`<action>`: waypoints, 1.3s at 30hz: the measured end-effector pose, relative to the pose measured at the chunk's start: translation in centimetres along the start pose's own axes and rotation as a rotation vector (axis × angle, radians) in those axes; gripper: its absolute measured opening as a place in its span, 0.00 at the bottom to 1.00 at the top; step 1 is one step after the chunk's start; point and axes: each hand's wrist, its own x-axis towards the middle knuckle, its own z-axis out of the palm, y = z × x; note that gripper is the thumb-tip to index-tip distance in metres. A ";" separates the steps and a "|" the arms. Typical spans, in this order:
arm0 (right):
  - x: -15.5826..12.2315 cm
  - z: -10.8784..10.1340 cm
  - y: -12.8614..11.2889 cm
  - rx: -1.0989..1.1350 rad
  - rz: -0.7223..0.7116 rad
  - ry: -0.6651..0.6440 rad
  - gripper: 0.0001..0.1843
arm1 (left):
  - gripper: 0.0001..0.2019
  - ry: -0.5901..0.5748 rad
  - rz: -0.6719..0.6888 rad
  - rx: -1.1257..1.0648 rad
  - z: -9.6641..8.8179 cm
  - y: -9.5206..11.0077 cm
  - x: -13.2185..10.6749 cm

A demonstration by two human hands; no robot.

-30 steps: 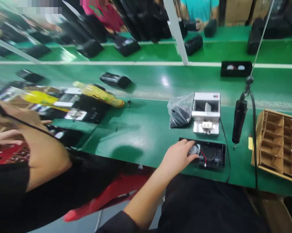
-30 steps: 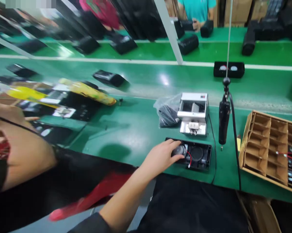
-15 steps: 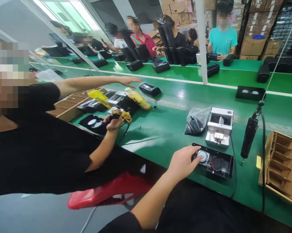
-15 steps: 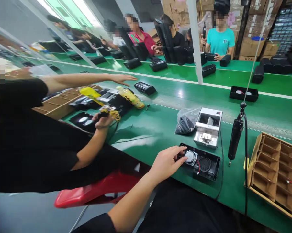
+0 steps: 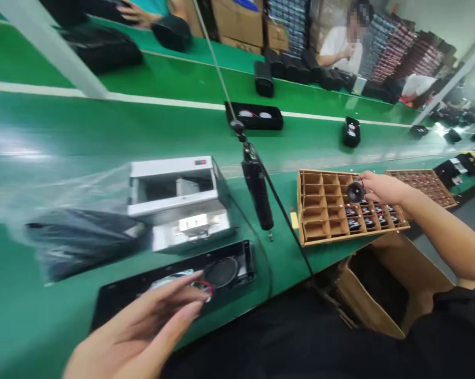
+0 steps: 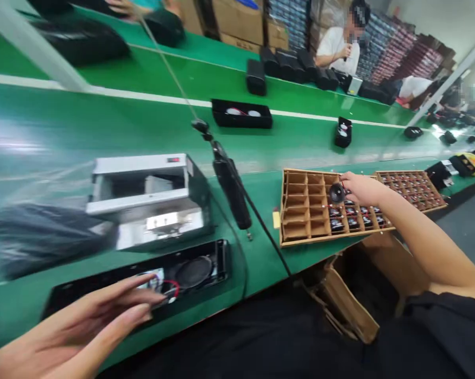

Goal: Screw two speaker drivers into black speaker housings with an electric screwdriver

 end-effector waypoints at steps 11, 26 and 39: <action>-3.2 4.6 -20.3 0.285 -0.236 0.163 0.25 | 0.52 -0.407 -0.121 -0.753 16.8 9.2 3.5; -0.4 13.1 -33.0 0.550 -0.430 0.723 0.37 | 0.48 -0.561 -0.273 -0.678 5.8 5.3 -2.8; 4.9 5.5 -33.2 0.616 -0.251 0.466 0.24 | 0.10 -0.414 0.536 0.793 -0.2 2.0 5.2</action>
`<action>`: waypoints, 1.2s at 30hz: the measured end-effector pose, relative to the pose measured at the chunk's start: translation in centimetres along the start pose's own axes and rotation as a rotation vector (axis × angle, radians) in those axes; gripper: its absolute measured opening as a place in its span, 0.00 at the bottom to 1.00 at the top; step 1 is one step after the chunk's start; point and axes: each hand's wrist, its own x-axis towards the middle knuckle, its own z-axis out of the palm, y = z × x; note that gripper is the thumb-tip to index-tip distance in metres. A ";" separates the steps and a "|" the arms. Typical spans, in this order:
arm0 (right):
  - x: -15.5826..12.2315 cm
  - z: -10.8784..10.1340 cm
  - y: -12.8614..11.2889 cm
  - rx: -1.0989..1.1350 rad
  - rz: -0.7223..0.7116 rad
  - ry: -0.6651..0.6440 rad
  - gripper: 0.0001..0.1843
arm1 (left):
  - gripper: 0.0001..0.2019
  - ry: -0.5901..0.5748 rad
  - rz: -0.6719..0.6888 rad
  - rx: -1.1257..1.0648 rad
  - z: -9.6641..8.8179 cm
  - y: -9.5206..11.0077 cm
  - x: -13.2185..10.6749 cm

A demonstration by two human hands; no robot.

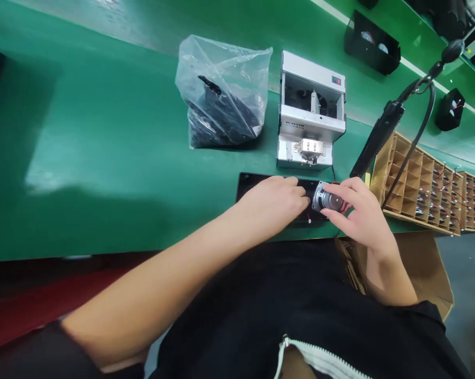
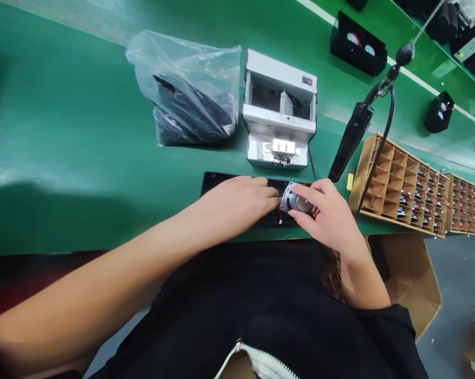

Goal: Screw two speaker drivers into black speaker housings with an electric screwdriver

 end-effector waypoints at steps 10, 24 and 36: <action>0.1 -0.6 -1.0 -0.082 -0.110 -0.066 0.22 | 0.12 0.094 0.084 -0.014 -0.1 -2.1 -2.0; 2.1 -0.5 0.1 -0.114 -0.320 -0.250 0.15 | 0.19 0.308 -0.165 -0.102 1.9 -1.4 -6.4; 3.9 1.0 1.0 -0.280 -0.258 -0.484 0.19 | 0.17 0.186 -0.105 -0.155 0.3 -2.7 -6.6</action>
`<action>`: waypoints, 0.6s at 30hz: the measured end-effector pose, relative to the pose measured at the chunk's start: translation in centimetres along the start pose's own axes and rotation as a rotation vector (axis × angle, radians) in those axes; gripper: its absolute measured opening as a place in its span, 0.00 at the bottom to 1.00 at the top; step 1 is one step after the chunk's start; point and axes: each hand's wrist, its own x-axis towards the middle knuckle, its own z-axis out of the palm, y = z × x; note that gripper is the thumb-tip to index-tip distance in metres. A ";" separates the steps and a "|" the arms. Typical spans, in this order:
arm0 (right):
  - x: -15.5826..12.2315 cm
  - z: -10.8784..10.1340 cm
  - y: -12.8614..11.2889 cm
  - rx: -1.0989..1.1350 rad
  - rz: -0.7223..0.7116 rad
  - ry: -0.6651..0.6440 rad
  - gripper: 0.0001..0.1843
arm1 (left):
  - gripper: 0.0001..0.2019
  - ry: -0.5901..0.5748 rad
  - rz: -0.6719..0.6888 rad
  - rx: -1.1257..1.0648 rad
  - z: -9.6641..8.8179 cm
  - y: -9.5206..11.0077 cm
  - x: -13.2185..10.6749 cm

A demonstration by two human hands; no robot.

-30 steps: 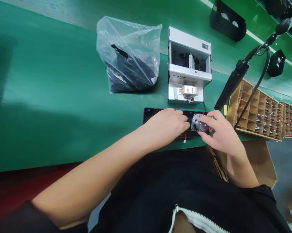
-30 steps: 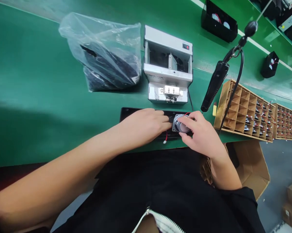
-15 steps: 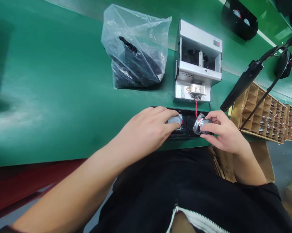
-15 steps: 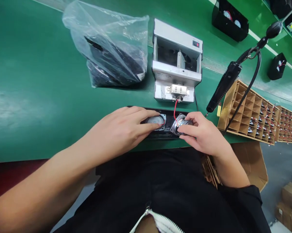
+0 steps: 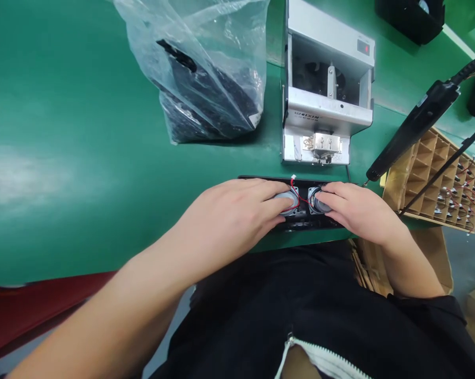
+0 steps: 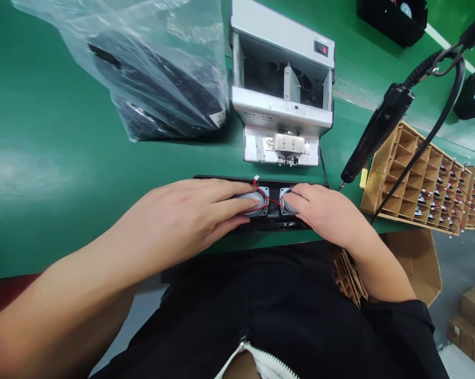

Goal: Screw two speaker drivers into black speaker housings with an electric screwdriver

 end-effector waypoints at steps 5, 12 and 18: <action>-0.1 0.1 -0.4 -0.026 0.014 -0.041 0.19 | 0.16 0.010 -0.018 -0.043 0.0 0.1 -0.2; -0.5 0.4 -1.3 -0.053 0.018 -0.029 0.24 | 0.17 0.032 -0.014 -0.035 0.0 0.4 -0.5; -0.5 0.3 -1.3 -0.050 0.020 0.019 0.22 | 0.17 0.030 -0.059 -0.091 0.0 0.3 -0.7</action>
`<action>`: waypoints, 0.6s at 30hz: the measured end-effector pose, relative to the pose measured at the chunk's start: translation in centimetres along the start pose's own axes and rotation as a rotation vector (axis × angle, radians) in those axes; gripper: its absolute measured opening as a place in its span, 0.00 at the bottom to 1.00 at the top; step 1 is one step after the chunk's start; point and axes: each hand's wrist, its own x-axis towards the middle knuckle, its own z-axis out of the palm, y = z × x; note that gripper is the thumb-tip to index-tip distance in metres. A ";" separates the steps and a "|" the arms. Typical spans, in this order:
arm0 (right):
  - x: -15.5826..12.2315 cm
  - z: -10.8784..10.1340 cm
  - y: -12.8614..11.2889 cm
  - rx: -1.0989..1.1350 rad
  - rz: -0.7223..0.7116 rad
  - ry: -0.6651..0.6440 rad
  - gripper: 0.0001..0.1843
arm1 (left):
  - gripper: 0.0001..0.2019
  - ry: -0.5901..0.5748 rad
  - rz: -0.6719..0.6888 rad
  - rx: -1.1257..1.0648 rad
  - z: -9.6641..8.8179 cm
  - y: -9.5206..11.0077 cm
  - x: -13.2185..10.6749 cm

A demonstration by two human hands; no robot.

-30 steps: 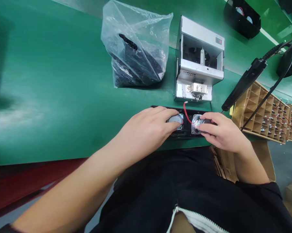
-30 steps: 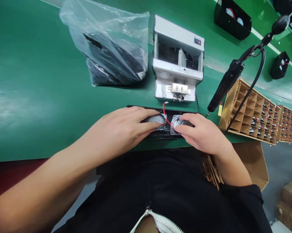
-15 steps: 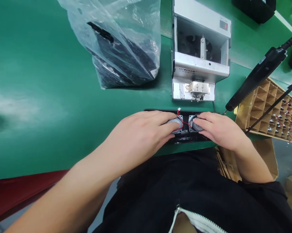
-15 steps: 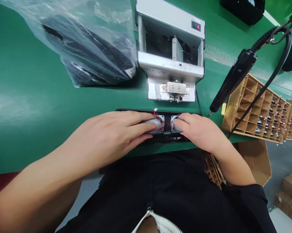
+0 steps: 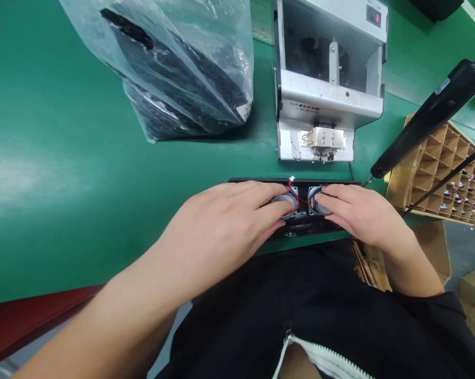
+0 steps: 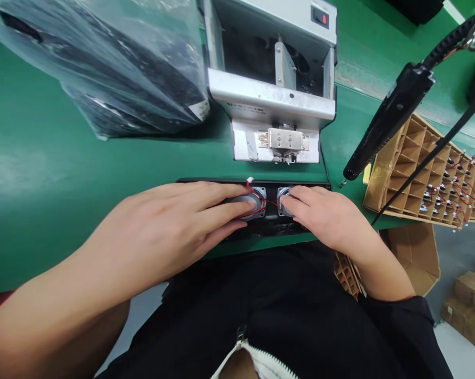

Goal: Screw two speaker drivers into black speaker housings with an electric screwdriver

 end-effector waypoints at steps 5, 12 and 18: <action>-0.1 -0.1 0.1 -0.026 -0.024 0.041 0.19 | 0.19 -0.006 0.007 0.037 0.0 0.1 0.0; -0.4 0.4 -0.4 -0.012 0.064 -0.010 0.23 | 0.20 -0.044 0.036 0.072 -0.4 0.3 0.1; -0.5 1.0 0.4 0.043 0.006 0.041 0.22 | 0.20 -0.039 0.048 0.106 -0.3 -0.1 0.0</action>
